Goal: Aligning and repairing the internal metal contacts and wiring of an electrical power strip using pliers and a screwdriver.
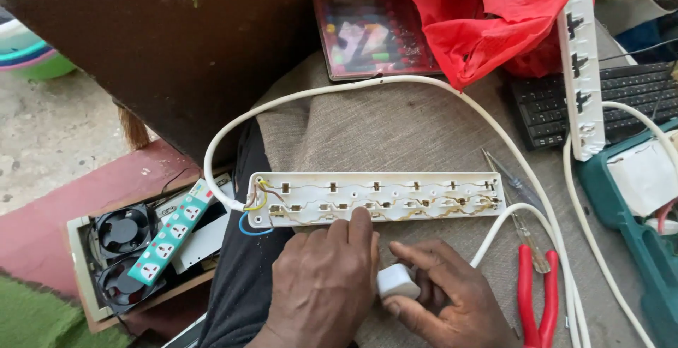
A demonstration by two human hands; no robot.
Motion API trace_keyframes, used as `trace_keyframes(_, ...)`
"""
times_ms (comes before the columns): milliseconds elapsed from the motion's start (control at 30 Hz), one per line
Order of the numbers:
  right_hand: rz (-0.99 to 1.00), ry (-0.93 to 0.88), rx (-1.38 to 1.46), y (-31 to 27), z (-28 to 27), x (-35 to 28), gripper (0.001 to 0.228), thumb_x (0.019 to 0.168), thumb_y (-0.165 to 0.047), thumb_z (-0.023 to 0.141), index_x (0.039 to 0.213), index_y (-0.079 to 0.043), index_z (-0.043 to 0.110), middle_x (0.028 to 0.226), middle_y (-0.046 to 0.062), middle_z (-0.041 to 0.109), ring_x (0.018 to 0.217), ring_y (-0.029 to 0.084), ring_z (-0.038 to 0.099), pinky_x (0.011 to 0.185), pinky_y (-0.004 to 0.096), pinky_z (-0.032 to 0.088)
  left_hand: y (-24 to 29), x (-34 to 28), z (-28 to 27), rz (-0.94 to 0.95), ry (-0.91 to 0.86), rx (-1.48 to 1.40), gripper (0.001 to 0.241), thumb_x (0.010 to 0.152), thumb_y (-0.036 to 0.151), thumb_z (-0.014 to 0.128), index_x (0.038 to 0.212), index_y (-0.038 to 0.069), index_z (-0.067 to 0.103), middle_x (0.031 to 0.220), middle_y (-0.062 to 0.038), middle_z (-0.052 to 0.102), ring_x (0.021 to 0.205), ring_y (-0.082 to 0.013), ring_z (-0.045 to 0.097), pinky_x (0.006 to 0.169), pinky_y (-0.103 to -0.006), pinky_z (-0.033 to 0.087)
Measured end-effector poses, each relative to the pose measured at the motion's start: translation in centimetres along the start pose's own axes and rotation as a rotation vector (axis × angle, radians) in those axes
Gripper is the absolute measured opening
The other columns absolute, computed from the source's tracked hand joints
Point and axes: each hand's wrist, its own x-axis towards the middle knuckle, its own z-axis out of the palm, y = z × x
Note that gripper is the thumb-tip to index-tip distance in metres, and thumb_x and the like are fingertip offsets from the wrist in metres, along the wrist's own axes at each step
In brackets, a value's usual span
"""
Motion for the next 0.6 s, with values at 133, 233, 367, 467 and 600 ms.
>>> trace_keyframes(133,0.013,0.037,-0.002,0.2,-0.2,0.1,0.049,0.076,-0.028,0.096,0.122,-0.016,0.083,0.101,-0.003,0.072,0.061,0.004,0.057,0.053,0.018,0.048,0.4,-0.6,1.9,-0.061,-0.183,-0.064,0.022,0.107,0.040,0.059,0.100,0.019,0.059,0.065,0.000,0.066,0.052,-0.0281,0.067,0.050,-0.0478,0.053)
trace_keyframes(233,0.085,0.106,0.254,1.6,-0.1,-1.0,0.045,0.078,-0.018,0.093,0.119,-0.008,0.079,0.110,0.004,0.077,0.077,0.011,0.071,0.066,0.023,0.056,0.7,-0.5,2.3,-0.078,-0.284,-0.122,0.014,0.106,0.028,0.052,0.101,0.017,0.058,0.063,-0.001,0.069,0.049,-0.0303,0.069,0.048,-0.0506,0.054)
trace_keyframes(367,0.252,0.342,0.509,0.7,0.3,-0.9,0.054,0.082,-0.015,0.083,0.132,-0.001,0.069,0.096,0.016,0.079,0.052,0.012,0.061,0.036,0.024,0.050,0.4,-0.5,2.7,-0.085,-0.288,-0.158,0.009,0.093,0.011,0.052,0.091,0.017,0.058,0.062,-0.003,0.069,0.049,-0.0323,0.069,0.047,-0.0528,0.053)
trace_keyframes(467,0.143,0.381,0.628,1.1,1.3,0.2,0.052,0.088,-0.014,0.079,0.136,0.002,0.064,0.089,0.013,0.067,0.049,0.012,0.053,0.041,0.020,0.041,0.5,-0.9,3.3,-0.107,-0.186,-0.164,0.012,0.096,0.015,0.057,0.086,0.022,0.056,0.055,0.002,0.063,0.042,-0.0254,0.064,0.036,-0.0455,0.044)
trace_keyframes(600,0.127,0.341,0.605,0.9,1.9,0.7,0.051,0.093,-0.017,0.074,0.140,0.001,0.063,0.104,0.014,0.072,0.063,0.012,0.056,0.045,0.021,0.045,0.5,-1.2,3.4,-0.275,-0.273,-0.343,0.018,0.105,0.040,0.059,0.097,0.023,0.061,0.056,-0.005,0.066,0.047,-0.0442,0.066,0.041,-0.0623,0.047)
